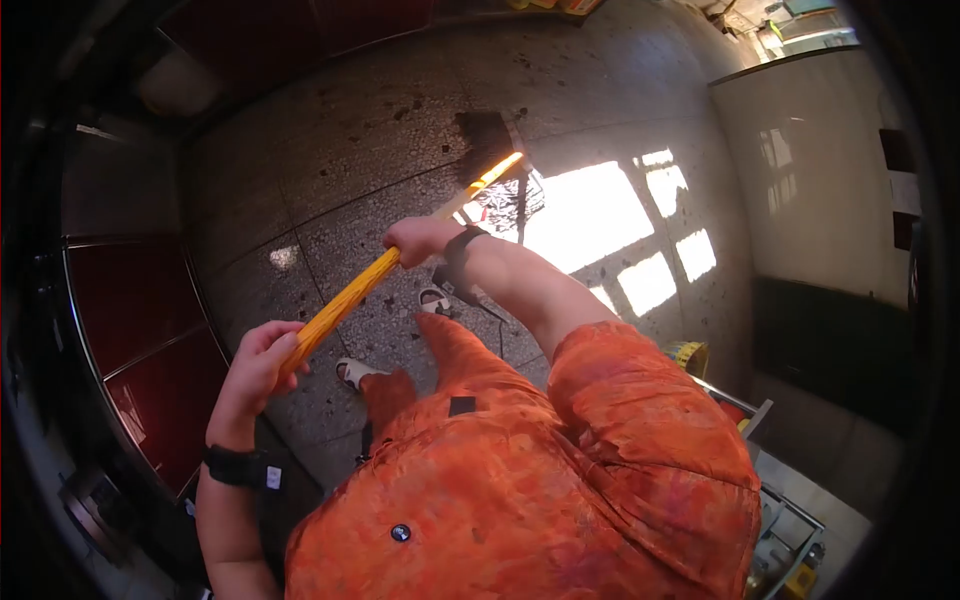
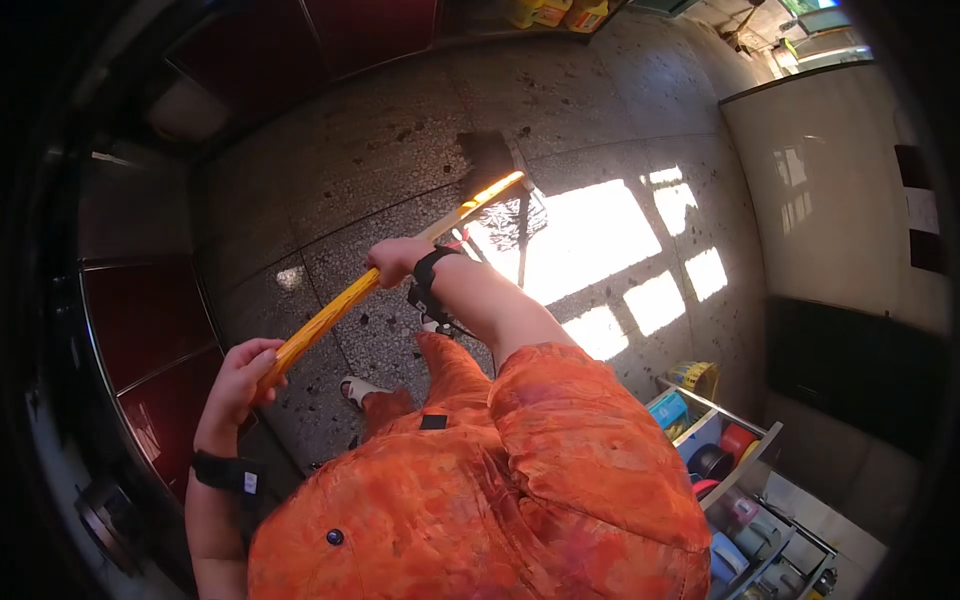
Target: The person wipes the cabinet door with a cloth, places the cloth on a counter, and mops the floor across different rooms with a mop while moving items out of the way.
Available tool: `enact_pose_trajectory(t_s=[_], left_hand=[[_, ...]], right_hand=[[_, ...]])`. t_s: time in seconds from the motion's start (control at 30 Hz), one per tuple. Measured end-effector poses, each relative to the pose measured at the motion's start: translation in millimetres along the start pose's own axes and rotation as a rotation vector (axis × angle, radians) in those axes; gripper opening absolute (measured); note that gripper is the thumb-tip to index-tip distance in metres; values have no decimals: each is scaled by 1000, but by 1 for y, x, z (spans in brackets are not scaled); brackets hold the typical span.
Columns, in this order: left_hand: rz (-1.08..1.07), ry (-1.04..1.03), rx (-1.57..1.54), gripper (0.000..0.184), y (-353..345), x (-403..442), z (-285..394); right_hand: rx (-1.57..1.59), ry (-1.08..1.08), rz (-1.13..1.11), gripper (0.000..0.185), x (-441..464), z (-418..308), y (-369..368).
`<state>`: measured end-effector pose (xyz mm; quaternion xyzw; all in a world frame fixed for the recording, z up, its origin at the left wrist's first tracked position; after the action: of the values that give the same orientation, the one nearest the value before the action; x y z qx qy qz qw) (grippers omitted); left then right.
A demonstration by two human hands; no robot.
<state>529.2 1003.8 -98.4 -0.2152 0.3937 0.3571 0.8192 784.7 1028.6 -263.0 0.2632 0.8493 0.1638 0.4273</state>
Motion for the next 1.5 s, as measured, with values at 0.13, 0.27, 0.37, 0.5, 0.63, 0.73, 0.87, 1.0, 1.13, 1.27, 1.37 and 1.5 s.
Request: enact_pose_trajectory(t_s=[0.13,0.27,0.37,0.5,0.63,0.73,0.87,1.0,1.13,1.27,1.37,1.5], left_hand=[[-208,-38,-91,29,-98,108,11],[-288,-53,-39,33,-132,107,17],[-347,37,-117,40,-86,69,-23],[-364,165,20,41,-18,-15,-105],[-304,204,147,37,38,-107,-169],[-212,312,264,35,90,-191,-183],[-6,439,201,37,167,-283,-179],[118,545,461,27,159,-316,-126],[119,489,422,28,148,-314,-144],[57,551,487,31,126,-296,-159],[109,365,448,29,107,-233,-172],[-23,195,503,26,53,-111,-121]], right_hand=[[-314,-389,212,25,-61,101,5],[-200,-438,266,21,-87,130,1],[-245,-348,197,21,-76,71,-22],[-231,-83,165,23,-25,-20,-114],[-141,95,119,20,16,-111,-180],[29,213,59,19,46,-192,-210],[74,416,108,15,85,-311,-231],[223,452,127,17,81,-354,-228],[247,483,88,18,62,-337,-226],[138,470,-43,19,60,-305,-237],[160,366,-1,20,43,-239,-224],[106,59,227,19,11,-113,-189]])
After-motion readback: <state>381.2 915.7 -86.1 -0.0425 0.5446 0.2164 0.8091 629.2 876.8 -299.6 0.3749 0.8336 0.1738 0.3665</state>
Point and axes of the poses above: each hand's wrist, its own x-axis towards the middle knuckle, its own y-axis out of the back of the hand, z = x × y, the point moved 2 cm from there along x, towards the middle knuckle, and after that the axes turned 6 degrees about -z, right-handed, at the moved point
